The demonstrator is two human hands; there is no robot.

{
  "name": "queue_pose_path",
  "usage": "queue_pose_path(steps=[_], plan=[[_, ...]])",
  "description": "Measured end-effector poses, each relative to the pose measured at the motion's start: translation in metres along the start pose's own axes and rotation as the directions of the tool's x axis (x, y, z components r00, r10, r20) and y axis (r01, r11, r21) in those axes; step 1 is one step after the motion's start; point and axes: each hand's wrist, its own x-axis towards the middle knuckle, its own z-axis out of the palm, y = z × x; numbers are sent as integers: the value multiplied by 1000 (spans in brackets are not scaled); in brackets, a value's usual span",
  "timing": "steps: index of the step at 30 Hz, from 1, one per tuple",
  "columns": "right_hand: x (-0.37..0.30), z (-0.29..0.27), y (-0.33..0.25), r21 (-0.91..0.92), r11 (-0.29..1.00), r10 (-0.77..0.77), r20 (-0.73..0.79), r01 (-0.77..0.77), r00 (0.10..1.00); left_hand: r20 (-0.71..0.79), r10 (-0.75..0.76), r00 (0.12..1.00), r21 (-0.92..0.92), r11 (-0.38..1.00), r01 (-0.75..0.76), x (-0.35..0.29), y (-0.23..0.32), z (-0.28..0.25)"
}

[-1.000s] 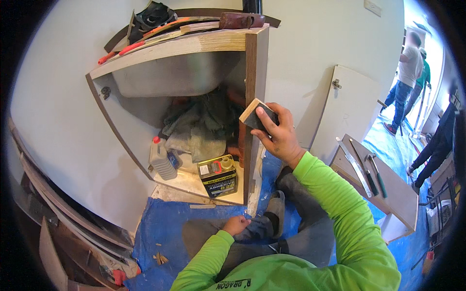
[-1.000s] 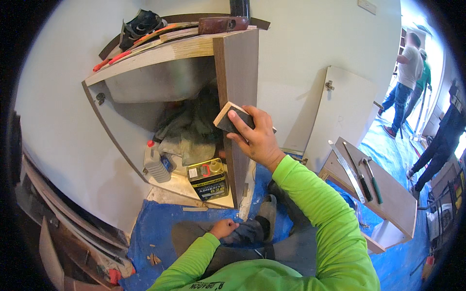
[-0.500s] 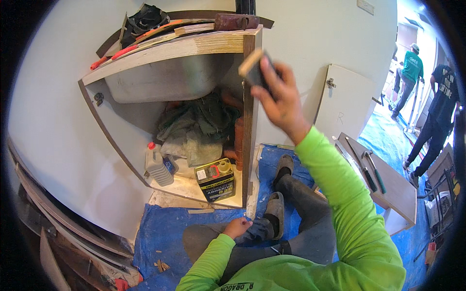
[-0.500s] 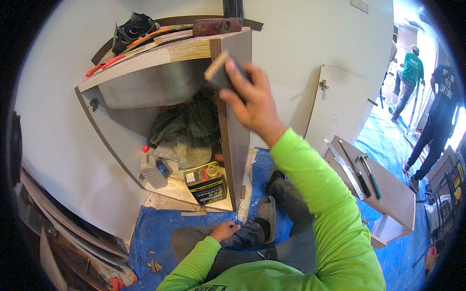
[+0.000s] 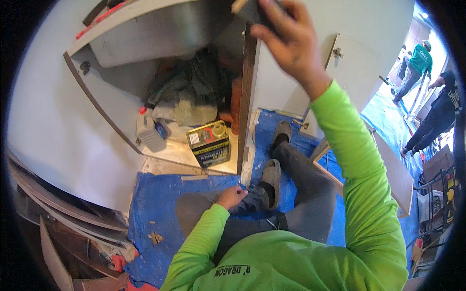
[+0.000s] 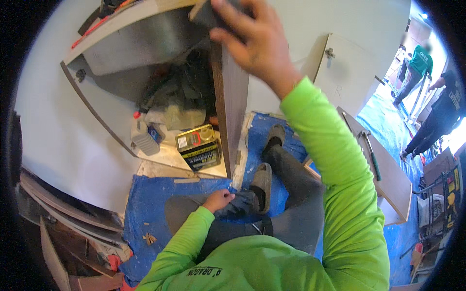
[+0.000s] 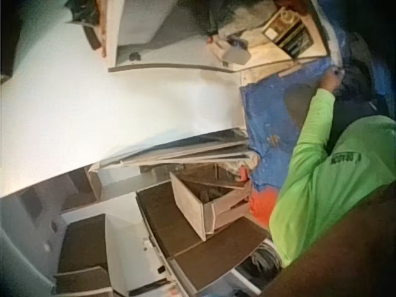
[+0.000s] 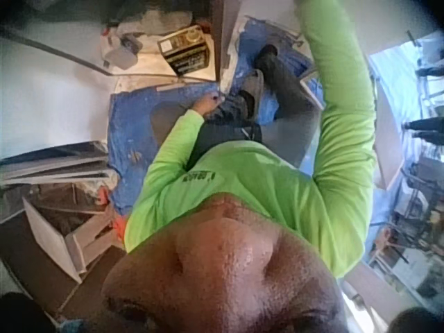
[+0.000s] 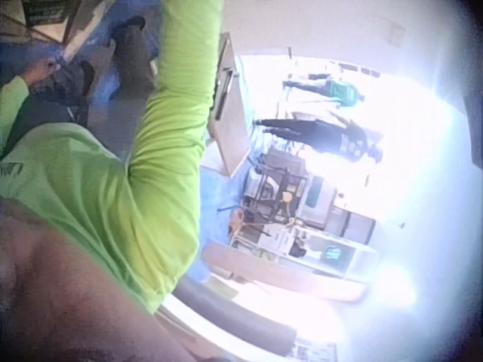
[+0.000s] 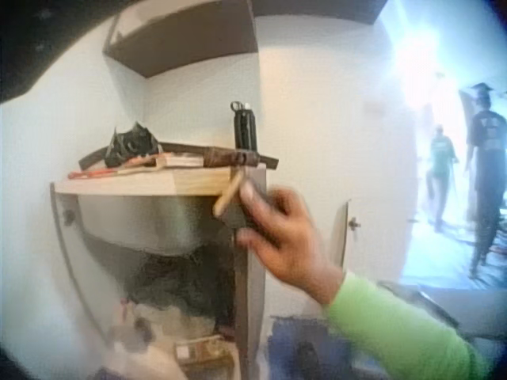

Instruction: The person sits on the floor and applies adhesive to a strip of edge banding, then presses it onto the edge of a cabinet door. They use a metal tool to smooth the banding and a sanding block to finish the edge.

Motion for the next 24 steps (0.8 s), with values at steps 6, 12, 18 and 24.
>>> queue_pose_path(steps=[6,12,18,24], plan=[[-182,-21,-71,-55,995,99,460,-83,882,-6,-2,1000,-91,996,1,-1,10,0],[-82,9,-33,-31,998,55,156,-51,986,8,-95,995,-38,995,95,-14,-4,-8],[7,-16,-6,-101,993,77,123,-65,989,-120,11,993,-177,984,-32,2,24,-10],[-181,0,-57,75,992,51,471,-97,881,-159,-43,986,-261,965,0,-12,22,-20]])
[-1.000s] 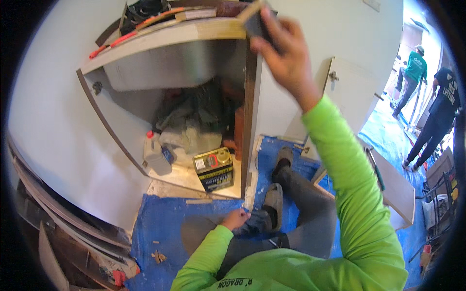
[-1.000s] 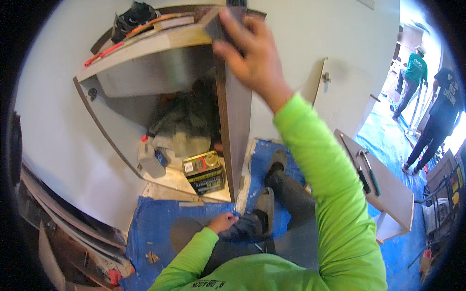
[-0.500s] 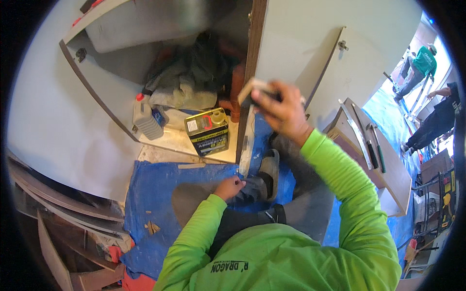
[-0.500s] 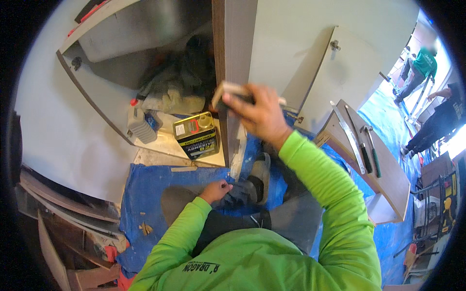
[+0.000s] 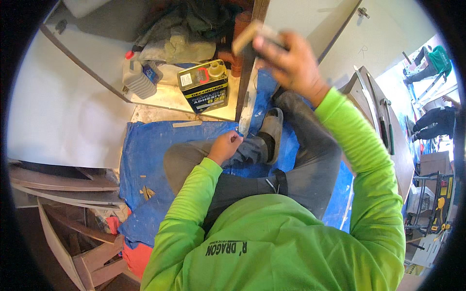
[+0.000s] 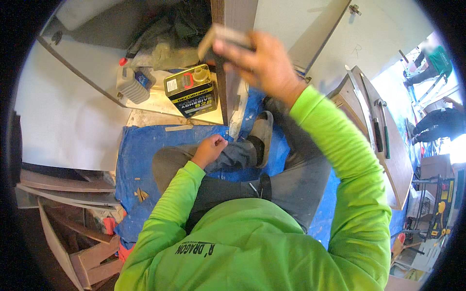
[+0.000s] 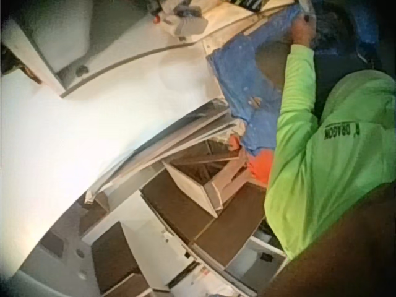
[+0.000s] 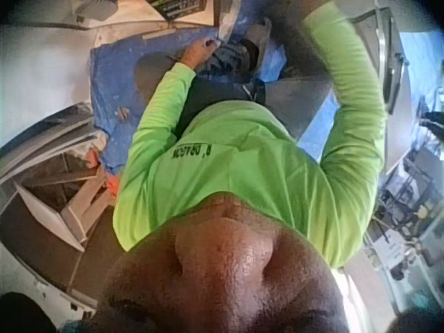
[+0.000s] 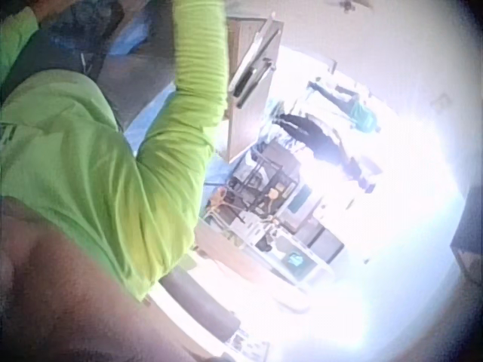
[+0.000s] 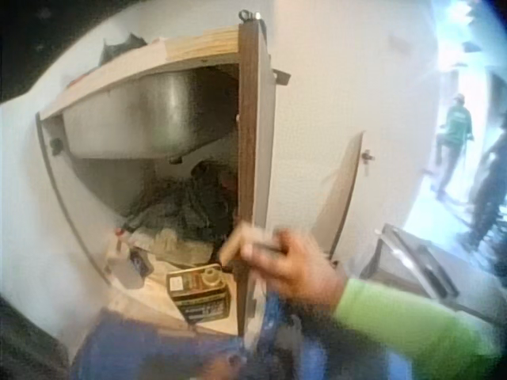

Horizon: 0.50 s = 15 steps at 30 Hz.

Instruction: The person sits on the floor and applies adhesive to a strip of edge banding, then presses it onto the edge of a cabinet door. They use a metal tool to smooth the banding and a sanding block to finish the edge.

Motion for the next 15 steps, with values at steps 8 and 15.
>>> queue_pose_path(steps=[8,15], plan=[[-102,62,-13,-6,1000,15,245,-14,969,-55,37,998,-3,999,-38,7,-8,7],[34,-22,13,96,995,13,-168,3,986,-60,21,998,-40,999,-23,5,-8,7]])
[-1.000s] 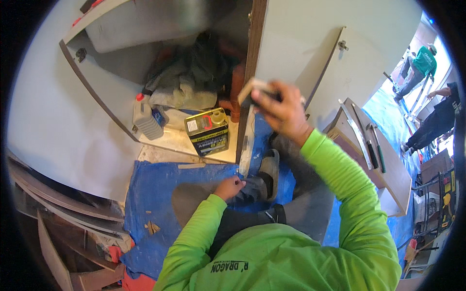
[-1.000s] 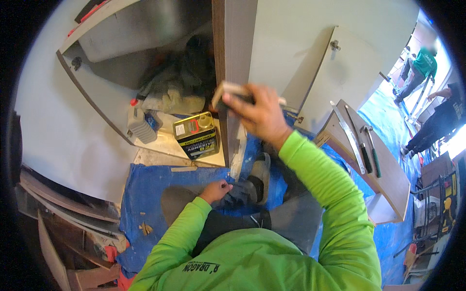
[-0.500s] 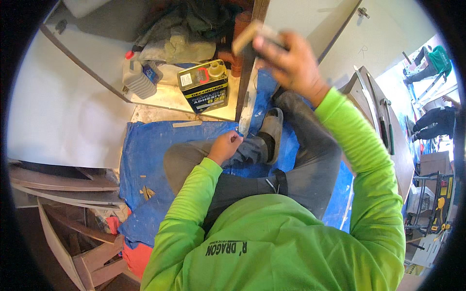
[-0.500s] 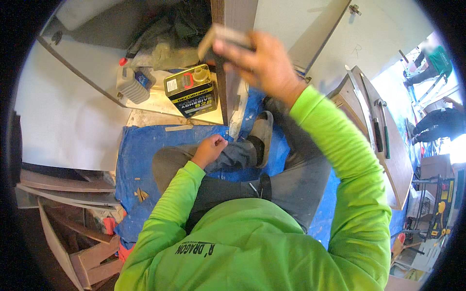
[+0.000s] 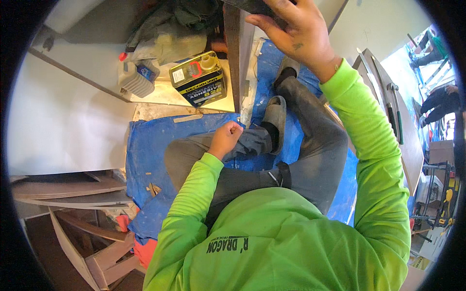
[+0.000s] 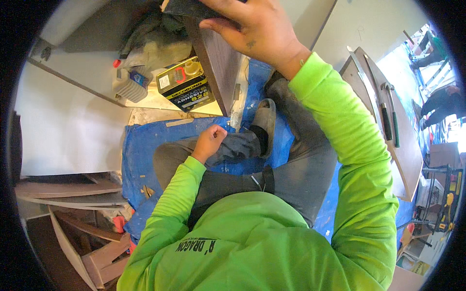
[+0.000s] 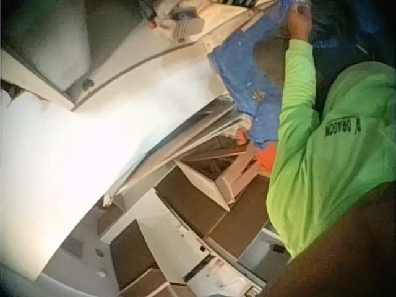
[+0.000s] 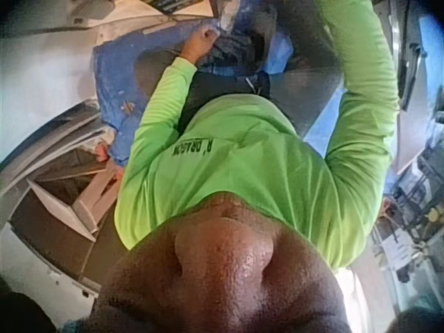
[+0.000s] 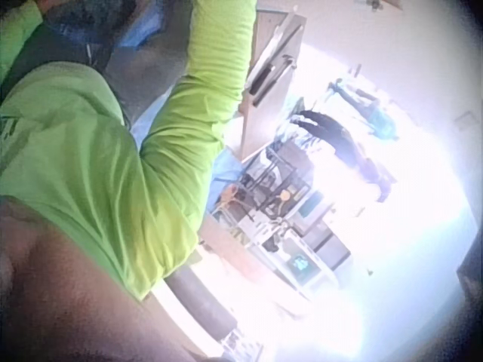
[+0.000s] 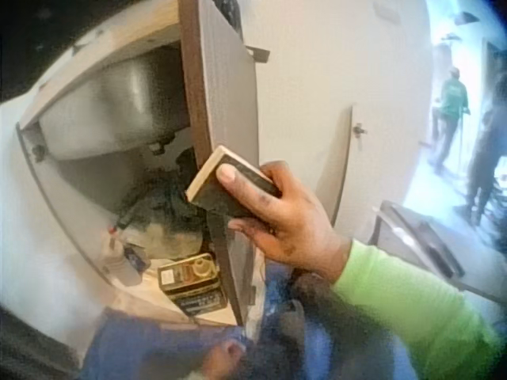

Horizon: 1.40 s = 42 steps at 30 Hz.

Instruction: The person sits on the floor and applies adhesive to a strip of edge banding, then presses it onto the edge of a cabinet door. They use a metal tool to smooth the banding and a sanding block to finish the edge.

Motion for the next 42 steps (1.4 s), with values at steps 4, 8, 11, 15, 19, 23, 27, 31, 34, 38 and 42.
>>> queue_pose_path(steps=[4,8,11,15,19,23,27,31,34,38,42], plan=[[-61,35,4,56,998,-21,66,17,998,32,-21,999,39,999,20,4,11,3],[-152,77,-8,52,999,-34,323,18,946,35,2,999,35,999,-3,3,1,5],[-201,105,-28,10,1000,8,526,-16,850,29,-4,1000,66,998,2,3,-1,6],[-234,97,-64,51,959,189,623,-280,759,3,23,1000,91,996,-24,0,11,1],[-237,72,-86,249,749,493,410,-614,768,-42,-22,999,47,999,24,-1,-1,-5],[-260,81,-82,473,-70,924,362,-878,122,-51,-146,988,-286,950,126,9,4,-1],[-271,103,-85,495,-674,708,644,-549,-289,-93,-159,983,-239,962,133,15,6,-16],[-275,165,-107,536,-820,569,730,-198,-379,-235,-209,949,-438,895,88,16,12,-57],[-342,234,-103,557,-824,543,725,-102,-424,-273,-226,935,-456,887,81,17,8,-79],[-326,253,-121,471,-876,434,672,-105,-600,-250,-321,913,-510,846,158,8,-29,-87],[-333,256,-120,470,-882,416,739,-37,-530,-205,-249,947,-439,888,138,16,-40,-77]])
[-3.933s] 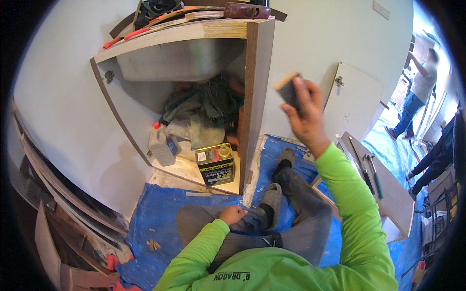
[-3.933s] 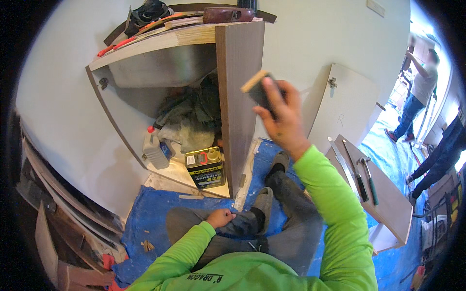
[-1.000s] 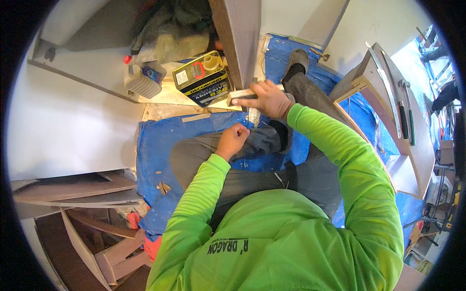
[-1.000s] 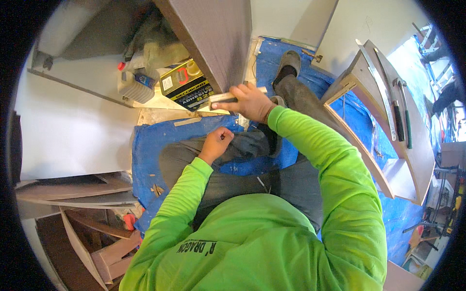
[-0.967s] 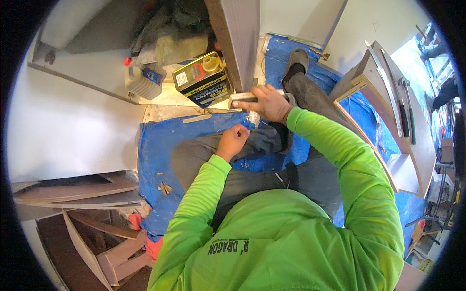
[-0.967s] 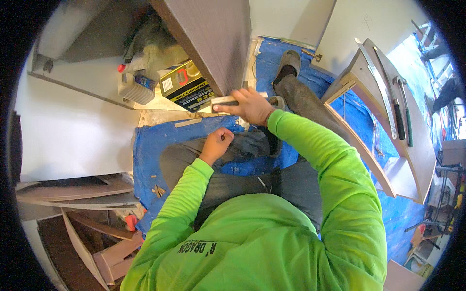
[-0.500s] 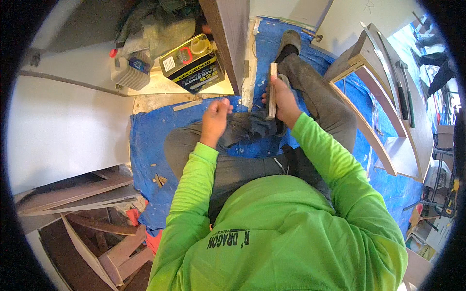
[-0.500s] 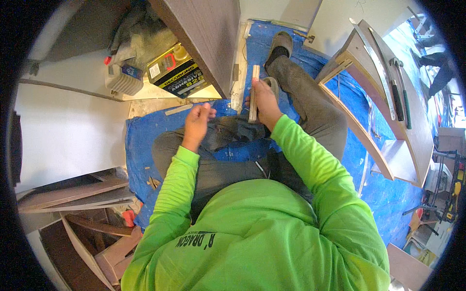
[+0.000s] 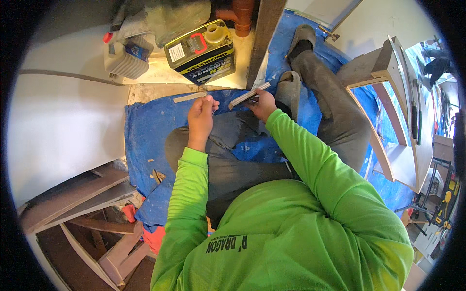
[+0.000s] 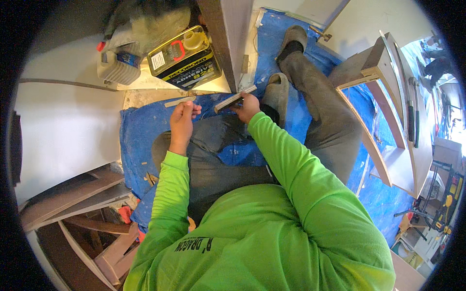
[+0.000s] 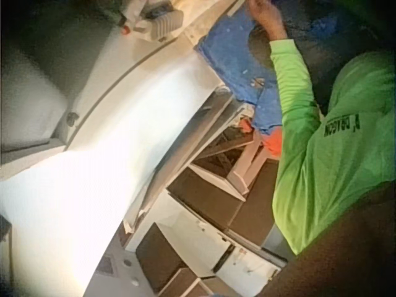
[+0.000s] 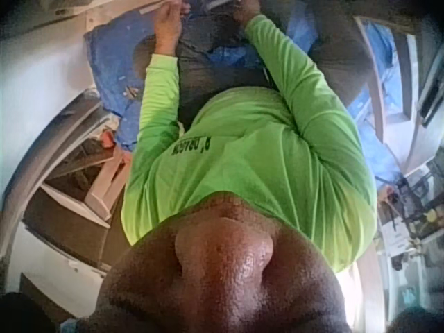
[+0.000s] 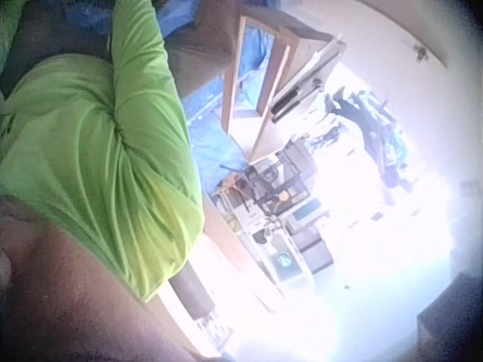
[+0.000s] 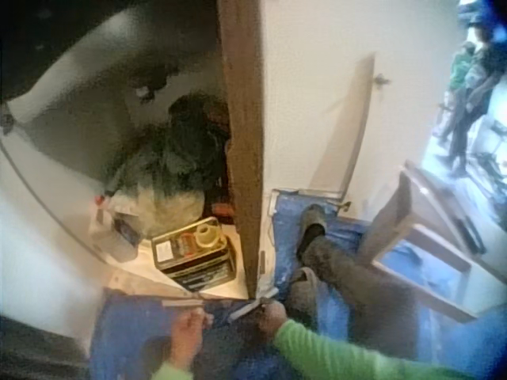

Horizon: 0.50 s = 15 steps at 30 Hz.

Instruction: The person sits on the floor and applies adhesive to a strip of edge banding, then presses it onto the edge of a cabinet door. They use a metal tool to smooth the banding and a sanding block to finish the edge.

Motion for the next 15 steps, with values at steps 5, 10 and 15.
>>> queue_pose_path(steps=[5,10,15], plan=[[48,-38,12,-308,893,-278,196,329,940,94,1,996,57,998,-6,9,5,5],[-12,9,3,-57,990,-130,30,132,991,36,-36,999,-44,998,38,5,2,-3],[-53,36,-1,-131,967,-214,58,220,975,9,-66,998,-81,994,66,1,4,-9]])
